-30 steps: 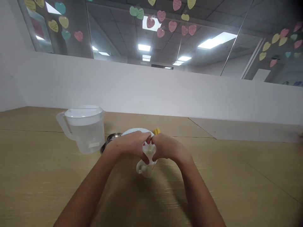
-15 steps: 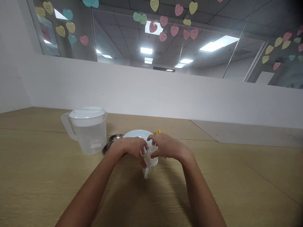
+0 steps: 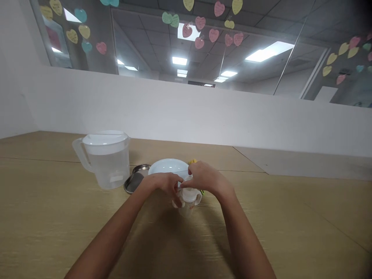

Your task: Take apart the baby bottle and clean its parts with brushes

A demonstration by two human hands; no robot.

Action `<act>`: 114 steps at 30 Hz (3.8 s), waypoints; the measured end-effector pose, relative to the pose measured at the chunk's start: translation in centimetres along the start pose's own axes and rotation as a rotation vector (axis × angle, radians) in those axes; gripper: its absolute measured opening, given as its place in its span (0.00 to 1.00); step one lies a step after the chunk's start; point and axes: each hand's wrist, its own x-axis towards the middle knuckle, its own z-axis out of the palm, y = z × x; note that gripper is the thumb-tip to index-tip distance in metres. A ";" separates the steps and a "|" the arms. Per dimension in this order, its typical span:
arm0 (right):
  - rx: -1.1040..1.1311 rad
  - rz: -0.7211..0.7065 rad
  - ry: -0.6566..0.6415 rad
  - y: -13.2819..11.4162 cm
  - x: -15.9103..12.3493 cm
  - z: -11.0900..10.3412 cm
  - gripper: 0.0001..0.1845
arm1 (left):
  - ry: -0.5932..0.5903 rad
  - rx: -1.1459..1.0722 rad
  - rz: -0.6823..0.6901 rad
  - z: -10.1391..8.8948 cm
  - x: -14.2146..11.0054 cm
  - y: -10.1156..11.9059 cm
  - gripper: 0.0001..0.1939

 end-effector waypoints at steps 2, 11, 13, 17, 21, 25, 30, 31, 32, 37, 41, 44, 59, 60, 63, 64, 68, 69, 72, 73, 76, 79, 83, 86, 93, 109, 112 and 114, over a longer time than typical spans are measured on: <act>-0.007 0.008 0.010 -0.1 0.0 0.0 0.19 | 0.063 -0.014 0.019 0.5 -0.3 -0.3 0.24; 0.018 -0.063 -0.085 0.2 0.3 0.1 0.22 | 0.824 -0.287 0.021 8.2 -2.1 -1.3 0.44; 0.047 -0.077 -0.125 0.2 0.4 0.2 0.19 | 0.843 -0.348 0.031 10.1 -2.1 -1.1 0.45; 0.053 -0.080 -0.157 -0.2 0.3 0.2 0.16 | 0.820 -0.411 0.041 11.8 -1.9 -0.5 0.45; 0.074 -0.074 -0.152 -0.8 0.2 0.1 0.18 | 0.883 -0.396 0.005 11.9 -1.6 -0.3 0.42; 0.103 -0.069 -0.168 -1.2 -0.1 0.2 0.22 | 0.862 -0.377 0.030 11.9 -1.2 -0.5 0.35; 0.097 -0.072 -0.162 -1.0 -0.1 0.1 0.25 | 0.816 -0.386 -0.009 12.0 -1.0 -0.6 0.34; 0.097 -0.071 -0.173 -0.9 0.0 0.1 0.25 | 0.799 -0.389 -0.017 12.0 -1.0 -0.6 0.34; 0.094 -0.074 -0.182 -0.9 0.0 0.0 0.25 | 0.780 -0.391 -0.023 12.0 -1.0 -0.7 0.34; 0.080 -0.112 -0.194 -0.8 0.2 0.0 0.23 | 0.722 -0.391 -0.031 11.8 -1.1 -1.1 0.34; 0.096 -0.135 -0.189 -0.6 0.2 -0.2 0.18 | 0.708 -0.406 -0.010 11.9 -1.2 -1.2 0.32; 0.135 -0.151 -0.233 0.0 0.3 -0.5 0.17 | 0.703 -0.404 0.014 11.9 -1.3 -1.1 0.31; 0.365 -0.276 -0.096 3.8 0.7 -1.6 0.20 | 0.758 -0.358 0.048 12.9 -1.1 -1.7 0.39; 0.370 -0.290 -0.088 4.1 0.9 -1.6 0.20 | 0.757 -0.358 0.044 12.9 -1.1 -1.8 0.39; 0.411 -0.292 -0.083 5.1 1.5 -1.3 0.22 | 0.764 -0.387 0.038 12.9 -1.1 -1.7 0.40; 0.428 -0.291 -0.084 5.4 1.7 -1.2 0.22 | 0.766 -0.409 0.036 12.9 -1.1 -1.6 0.41; 0.495 -0.305 -0.113 5.9 2.3 -1.0 0.24 | 0.749 -0.499 0.030 12.9 -1.1 -1.4 0.43; 0.515 -0.312 -0.122 5.9 2.4 -1.0 0.24 | 0.746 -0.509 0.027 12.9 -1.2 -1.4 0.43; 0.582 -0.331 -0.131 5.8 2.0 -1.3 0.24 | 0.742 -0.505 0.027 13.0 -1.2 -1.4 0.43; 0.604 -0.333 -0.126 5.8 1.8 -1.5 0.24 | 0.739 -0.499 0.031 13.1 -1.2 -1.4 0.43; 0.671 -0.330 -0.086 5.7 1.4 -1.8 0.22 | 0.724 -0.483 0.044 13.2 -1.2 -1.4 0.43; 0.693 -0.289 -0.018 5.7 1.8 -1.4 0.21 | 0.719 -0.457 0.060 13.3 -1.1 -1.5 0.42; 0.555 -0.210 0.042 5.3 3.9 0.5 0.19 | 0.739 -0.395 0.078 13.5 -1.1 -1.8 0.40; 0.382 -0.185 -0.035 4.5 5.7 2.4 0.20 | 0.730 -0.373 0.075 13.7 -1.0 -1.9 0.39; 0.245 -0.219 -0.207 3.6 7.7 4.8 0.16 | 0.737 -0.376 0.090 13.9 -1.0 -1.9 0.39; 0.134 -0.256 -0.153 3.1 8.2 5.8 0.20 | 0.699 -0.435 0.072 13.3 -1.4 -1.3 0.39; 0.183 -0.289 -0.091 3.3 6.3 3.3 0.20 | 0.704 -0.447 0.088 13.5 -1.3 -1.5 0.39; 0.235 -0.319 -0.114 3.3 4.7 1.7 0.23 | 0.711 -0.453 0.081 13.5 -1.3 -1.5 0.39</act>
